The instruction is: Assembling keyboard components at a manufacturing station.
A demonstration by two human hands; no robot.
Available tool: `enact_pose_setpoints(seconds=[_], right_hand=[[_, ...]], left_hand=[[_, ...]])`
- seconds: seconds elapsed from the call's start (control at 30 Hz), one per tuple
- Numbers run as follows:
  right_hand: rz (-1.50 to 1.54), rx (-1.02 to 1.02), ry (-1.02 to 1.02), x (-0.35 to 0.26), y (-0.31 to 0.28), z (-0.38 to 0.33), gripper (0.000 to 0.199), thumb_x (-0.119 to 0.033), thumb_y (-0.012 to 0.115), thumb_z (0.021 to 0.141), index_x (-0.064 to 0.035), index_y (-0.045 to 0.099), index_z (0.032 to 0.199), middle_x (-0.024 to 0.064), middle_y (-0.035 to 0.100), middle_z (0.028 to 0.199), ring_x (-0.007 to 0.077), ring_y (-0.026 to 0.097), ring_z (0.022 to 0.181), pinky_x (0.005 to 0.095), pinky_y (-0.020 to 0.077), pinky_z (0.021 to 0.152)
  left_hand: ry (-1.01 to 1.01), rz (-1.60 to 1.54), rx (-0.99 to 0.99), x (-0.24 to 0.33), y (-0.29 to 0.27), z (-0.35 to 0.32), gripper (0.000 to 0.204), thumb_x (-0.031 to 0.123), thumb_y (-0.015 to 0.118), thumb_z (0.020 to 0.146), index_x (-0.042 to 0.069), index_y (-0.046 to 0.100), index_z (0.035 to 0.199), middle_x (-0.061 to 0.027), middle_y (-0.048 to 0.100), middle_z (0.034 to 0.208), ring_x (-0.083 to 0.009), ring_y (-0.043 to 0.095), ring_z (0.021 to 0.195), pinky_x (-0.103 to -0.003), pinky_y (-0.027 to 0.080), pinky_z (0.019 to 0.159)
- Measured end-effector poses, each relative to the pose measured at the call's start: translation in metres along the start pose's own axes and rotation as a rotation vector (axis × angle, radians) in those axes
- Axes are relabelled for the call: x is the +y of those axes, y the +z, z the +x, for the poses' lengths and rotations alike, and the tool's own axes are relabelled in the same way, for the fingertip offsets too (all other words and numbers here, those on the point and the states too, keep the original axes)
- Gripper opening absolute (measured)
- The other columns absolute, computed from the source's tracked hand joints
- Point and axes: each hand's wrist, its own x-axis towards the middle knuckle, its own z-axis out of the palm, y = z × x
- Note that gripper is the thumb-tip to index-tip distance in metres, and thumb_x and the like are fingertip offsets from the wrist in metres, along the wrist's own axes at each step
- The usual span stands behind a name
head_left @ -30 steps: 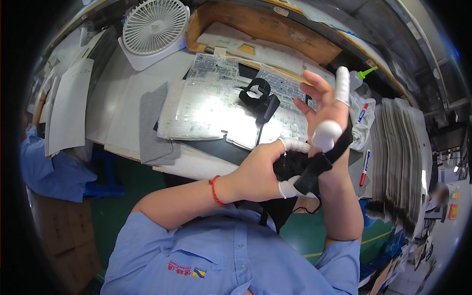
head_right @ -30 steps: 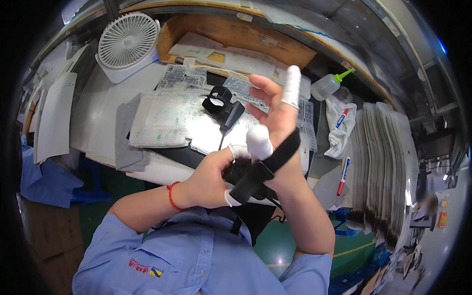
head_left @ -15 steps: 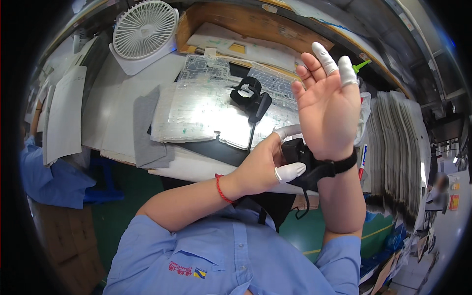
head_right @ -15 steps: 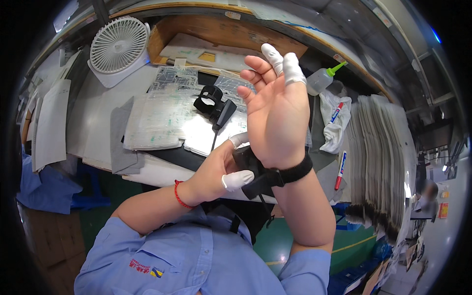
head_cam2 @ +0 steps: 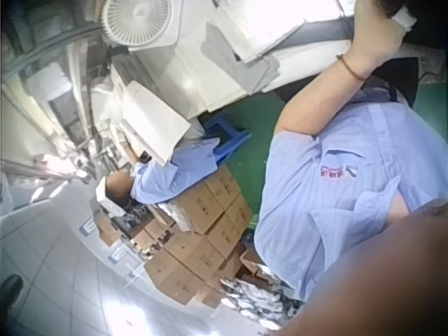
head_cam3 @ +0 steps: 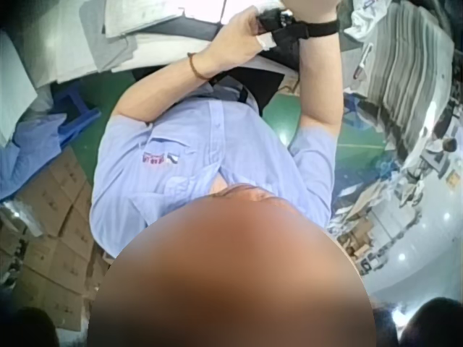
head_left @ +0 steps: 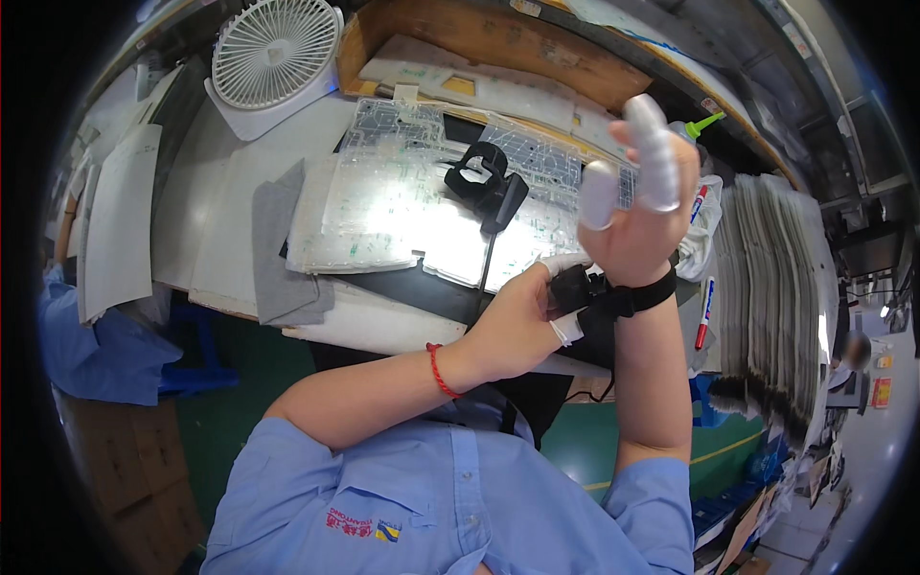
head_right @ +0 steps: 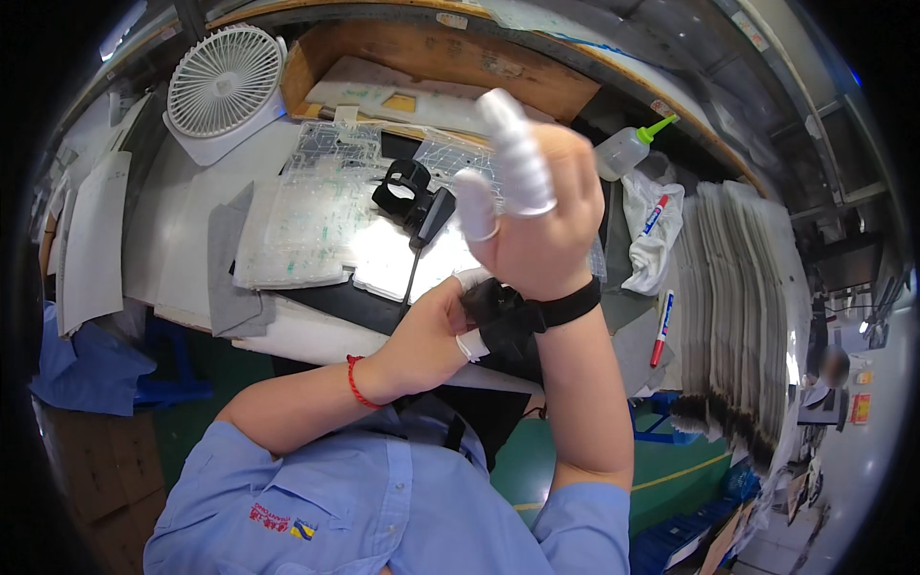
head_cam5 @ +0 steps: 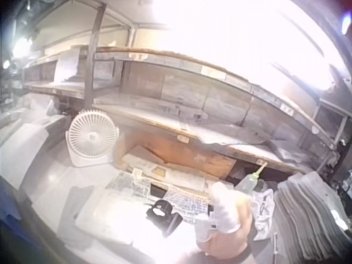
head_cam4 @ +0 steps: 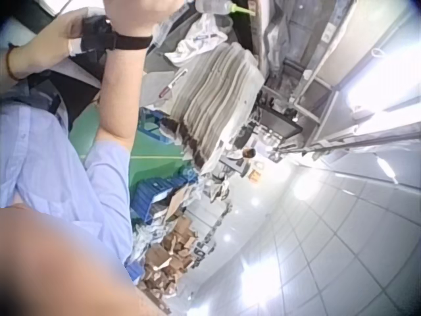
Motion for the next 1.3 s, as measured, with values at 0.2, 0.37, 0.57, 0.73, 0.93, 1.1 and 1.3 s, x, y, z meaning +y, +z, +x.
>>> enact_pose_setpoints(seconds=[0.2,0.37,0.57,0.73,0.93,1.1,1.3], right_hand=[[0.56,0.145,0.687,-0.012,0.002,-0.003,0.039,-0.007,0.049,0.091,0.0002,0.046,0.129,0.0067,0.061,0.097,0.0091,0.054,0.082,0.0217,0.0435,0.069],[0.127,-0.008,0.48,0.01,0.0,-0.024,0.035,-0.006,0.048,0.093,-0.0004,0.047,0.128,0.0049,0.06,0.096,0.0089,0.054,0.082,0.0214,0.0456,0.067],[0.573,0.209,1.199,0.025,-0.004,-0.03,0.036,-0.011,0.05,0.092,-0.0016,0.046,0.126,0.0056,0.058,0.101,0.0119,0.054,0.08,0.0245,0.0451,0.068],[0.679,0.269,1.459,0.036,-0.002,-0.044,0.035,-0.016,0.049,0.092,-0.0017,0.047,0.124,0.0062,0.058,0.103,0.0116,0.054,0.081,0.0245,0.0438,0.063],[0.585,0.249,1.397,0.029,0.0,-0.04,0.032,-0.017,0.049,0.092,-0.0012,0.049,0.12,0.0061,0.058,0.102,0.0117,0.054,0.08,0.0253,0.0439,0.062],[1.222,0.379,1.701,0.044,-0.01,-0.046,0.02,-0.02,0.048,0.093,-0.0036,0.05,0.104,0.0047,0.056,0.09,0.014,0.051,0.076,0.027,0.0422,0.063],[1.716,0.532,1.825,0.056,-0.026,-0.05,0.029,-0.028,0.039,0.097,-0.0017,0.047,0.107,0.0061,0.055,0.089,0.0184,0.05,0.076,0.0295,0.0421,0.064]], left_hand=[[-0.023,0.007,0.031,-0.005,0.0,0.0,0.051,0.009,0.063,0.088,-0.003,0.038,0.13,-0.0093,0.052,0.124,-0.0144,0.053,0.111,-0.031,0.043,0.097],[-0.117,0.155,0.025,0.008,0.006,0.001,0.048,0.012,0.063,0.089,-0.001,0.042,0.129,-0.0071,0.057,0.117,-0.0126,0.055,0.106,-0.029,0.044,0.094],[-0.112,-0.047,-0.066,0.003,0.015,-0.004,0.049,0.01,0.063,0.089,0.0,0.04,0.13,-0.0075,0.056,0.117,-0.0135,0.056,0.105,-0.029,0.045,0.093],[-0.085,-0.004,-0.04,-0.005,0.024,-0.001,0.057,0.008,0.068,0.084,-0.003,0.035,0.128,-0.0123,0.056,0.112,-0.017,0.056,0.107,-0.031,0.05,0.09],[-0.032,0.232,0.039,-0.011,0.033,0.011,0.057,0.005,0.07,0.081,-0.001,0.033,0.124,-0.0112,0.055,0.111,-0.0154,0.059,0.1,-0.028,0.052,0.083],[-0.077,0.007,-0.09,-0.008,0.035,0.011,0.06,0.004,0.069,0.082,0.001,0.032,0.129,-0.0114,0.053,0.112,-0.0155,0.06,0.097,-0.028,0.052,0.081],[-0.026,-0.01,-0.077,-0.005,0.026,0.003,0.038,0.008,0.051,0.094,0.005,0.038,0.13,-0.0097,0.053,0.109,-0.015,0.06,0.089,-0.028,0.051,0.079]])
